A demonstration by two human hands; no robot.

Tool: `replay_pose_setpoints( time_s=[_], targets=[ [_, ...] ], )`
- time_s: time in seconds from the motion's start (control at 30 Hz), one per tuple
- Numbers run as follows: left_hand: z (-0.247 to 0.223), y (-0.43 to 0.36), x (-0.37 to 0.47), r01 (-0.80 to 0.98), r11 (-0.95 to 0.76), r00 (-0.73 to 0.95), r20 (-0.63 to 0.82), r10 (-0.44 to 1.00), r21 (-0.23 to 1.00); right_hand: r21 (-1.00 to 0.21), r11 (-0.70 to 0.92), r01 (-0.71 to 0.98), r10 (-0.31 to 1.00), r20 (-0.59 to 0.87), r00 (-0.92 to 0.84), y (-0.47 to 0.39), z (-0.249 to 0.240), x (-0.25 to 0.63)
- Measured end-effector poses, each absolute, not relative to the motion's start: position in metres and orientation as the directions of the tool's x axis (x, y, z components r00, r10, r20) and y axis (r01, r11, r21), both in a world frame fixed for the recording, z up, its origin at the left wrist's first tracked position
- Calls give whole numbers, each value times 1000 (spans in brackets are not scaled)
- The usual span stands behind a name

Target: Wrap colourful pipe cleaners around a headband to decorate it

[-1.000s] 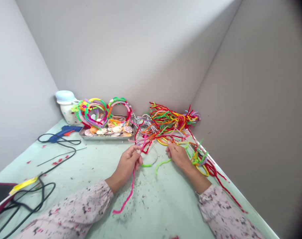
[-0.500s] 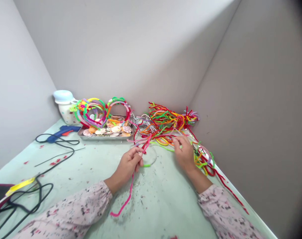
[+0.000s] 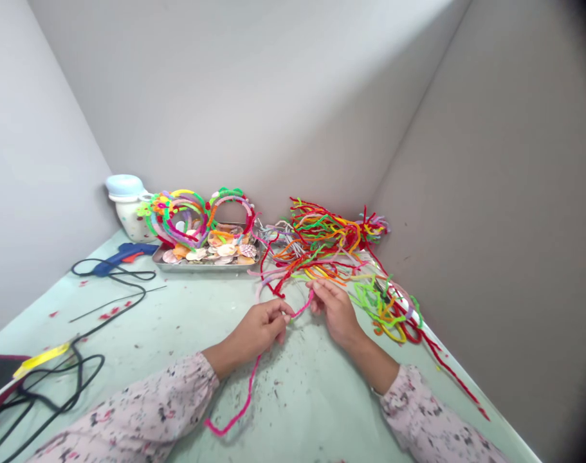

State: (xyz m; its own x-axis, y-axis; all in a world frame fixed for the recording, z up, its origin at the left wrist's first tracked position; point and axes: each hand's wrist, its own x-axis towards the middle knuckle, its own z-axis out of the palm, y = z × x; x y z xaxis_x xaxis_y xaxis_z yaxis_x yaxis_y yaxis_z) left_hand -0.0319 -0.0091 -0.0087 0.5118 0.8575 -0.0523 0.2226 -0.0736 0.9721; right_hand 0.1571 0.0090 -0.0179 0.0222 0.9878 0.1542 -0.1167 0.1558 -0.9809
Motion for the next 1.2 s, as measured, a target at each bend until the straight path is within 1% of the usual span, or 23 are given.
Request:
replay_pose_setpoints(
  time_s=[0.07, 0.27, 0.4, 0.5, 0.63, 0.73, 0.83, 1.0, 1.07, 1.2],
  targets=[
    [-8, -9, -32, 227, -81, 514, -49, 856, 971, -977, 147, -155, 989, 144, 29, 11, -19, 158],
    [-8, -7, -32, 229, -131, 505, -3, 863, 964, -971, 141, -193, 987, 123, 101, 15, -22, 160],
    [-8, -8, -32, 220, -97, 489, -24, 872, 971, -966, 117, -232, 988, 89, 125, 16, -20, 162],
    [-8, -8, -32, 197, -76, 517, -38, 855, 977, -973, 95, -210, 994, 80, 77, 14, -20, 160],
    [-9, -8, -31, 153, -69, 531, -23, 847, 986, -994, 67, -85, 997, 71, -39, 8, -18, 154],
    [-9, -7, -31, 138, -67, 513, -13, 858, 988, -996, 76, -42, 993, 80, -88, 5, -18, 151],
    [-8, -6, -32, 129, -49, 495, -21, 869, 990, -994, 76, -78, 991, 84, -101, 5, -18, 151],
    [-7, -5, -32, 99, -10, 488, -40, 872, 995, -977, 20, -214, 987, 53, -153, 7, -19, 153],
    [-6, -5, -31, 94, -4, 486, -42, 873, 996, -975, 11, -223, 983, 51, -175, 7, -19, 153],
    [-5, -6, -31, 95, -8, 486, -40, 873, 995, -984, 30, -175, 984, 59, -167, 6, -19, 153]
  ],
)
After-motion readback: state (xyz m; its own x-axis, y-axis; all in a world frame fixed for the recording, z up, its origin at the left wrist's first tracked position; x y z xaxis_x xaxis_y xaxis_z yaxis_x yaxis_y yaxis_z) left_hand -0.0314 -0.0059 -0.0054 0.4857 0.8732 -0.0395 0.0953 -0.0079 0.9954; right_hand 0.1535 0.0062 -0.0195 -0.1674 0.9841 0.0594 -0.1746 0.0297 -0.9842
